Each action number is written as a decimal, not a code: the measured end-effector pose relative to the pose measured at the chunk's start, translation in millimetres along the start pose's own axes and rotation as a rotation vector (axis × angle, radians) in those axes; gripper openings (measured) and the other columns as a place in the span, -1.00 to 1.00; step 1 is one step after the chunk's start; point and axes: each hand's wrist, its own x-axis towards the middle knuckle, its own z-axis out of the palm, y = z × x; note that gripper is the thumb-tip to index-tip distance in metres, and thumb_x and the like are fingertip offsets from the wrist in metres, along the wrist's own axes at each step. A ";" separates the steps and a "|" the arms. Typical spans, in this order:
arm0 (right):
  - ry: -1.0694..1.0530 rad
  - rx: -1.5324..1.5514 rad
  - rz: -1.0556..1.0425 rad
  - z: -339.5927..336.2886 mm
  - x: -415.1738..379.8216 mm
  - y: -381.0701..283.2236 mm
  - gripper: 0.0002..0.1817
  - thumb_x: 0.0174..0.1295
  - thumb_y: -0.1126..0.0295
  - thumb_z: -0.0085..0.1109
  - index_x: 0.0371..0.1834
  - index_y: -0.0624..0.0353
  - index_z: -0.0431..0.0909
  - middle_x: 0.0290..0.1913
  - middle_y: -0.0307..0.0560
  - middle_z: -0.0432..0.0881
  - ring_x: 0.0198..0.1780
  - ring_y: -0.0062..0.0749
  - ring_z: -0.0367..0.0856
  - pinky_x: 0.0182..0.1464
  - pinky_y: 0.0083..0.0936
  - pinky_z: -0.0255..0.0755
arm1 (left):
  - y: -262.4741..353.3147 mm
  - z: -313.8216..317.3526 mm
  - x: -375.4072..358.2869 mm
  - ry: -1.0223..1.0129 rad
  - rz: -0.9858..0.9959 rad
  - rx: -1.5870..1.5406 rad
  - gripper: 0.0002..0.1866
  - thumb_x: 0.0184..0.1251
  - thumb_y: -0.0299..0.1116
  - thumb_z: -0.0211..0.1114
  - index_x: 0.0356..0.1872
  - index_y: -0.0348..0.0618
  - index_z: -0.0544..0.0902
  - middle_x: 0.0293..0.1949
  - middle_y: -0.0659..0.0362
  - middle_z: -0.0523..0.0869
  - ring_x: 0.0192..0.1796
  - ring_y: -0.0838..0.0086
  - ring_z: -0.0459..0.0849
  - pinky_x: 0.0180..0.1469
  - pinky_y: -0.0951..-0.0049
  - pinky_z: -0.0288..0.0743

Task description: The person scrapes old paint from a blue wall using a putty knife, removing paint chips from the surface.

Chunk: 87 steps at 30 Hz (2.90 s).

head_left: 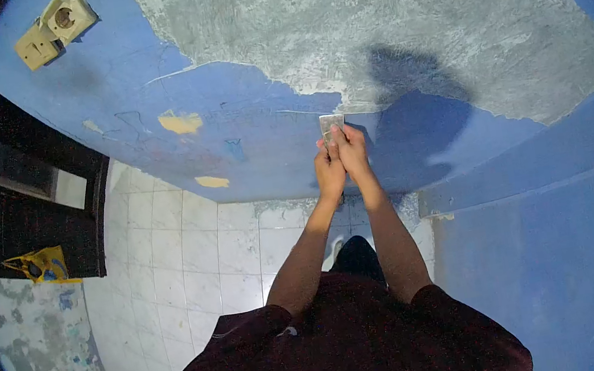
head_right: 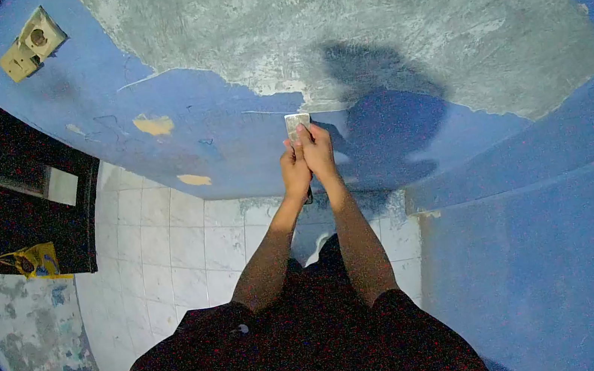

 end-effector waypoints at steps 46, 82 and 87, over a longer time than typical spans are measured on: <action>0.052 -0.188 -0.150 -9.6 28.1 20.3 -0.70 0.37 0.36 0.16 -0.42 0.42 0.55 -0.51 -0.17 0.60 -0.50 -0.61 0.54 -0.47 -0.55 0.40 | 10.8 9.7 1.7 0.095 -0.151 0.024 -0.56 0.52 -0.09 0.09 -0.49 -0.23 0.57 -0.71 0.29 0.46 -0.69 0.65 0.33 -0.66 0.48 0.15; 0.000 -0.497 -0.185 -44.3 -8.4 -42.9 -0.75 0.26 0.33 0.29 -0.37 0.36 0.63 -0.49 -0.07 0.69 -0.45 -0.59 0.62 -0.38 -0.55 0.45 | -6.6 34.1 10.3 0.069 -0.166 -0.599 -0.50 0.52 0.08 0.02 -0.49 -0.10 0.53 -0.63 0.30 0.53 -0.67 0.64 0.41 -0.65 0.57 0.27; -0.056 -0.327 -0.172 -41.9 3.9 -19.2 -0.76 0.28 0.32 0.28 -0.30 0.35 0.63 -0.41 -0.13 0.69 -0.43 -0.65 0.56 -0.38 -0.62 0.41 | 0.9 23.9 -1.3 0.086 -0.116 -0.322 -0.46 0.52 0.10 0.01 -0.57 -0.10 0.48 -0.72 0.30 0.45 -0.75 0.66 0.31 -0.73 0.55 0.15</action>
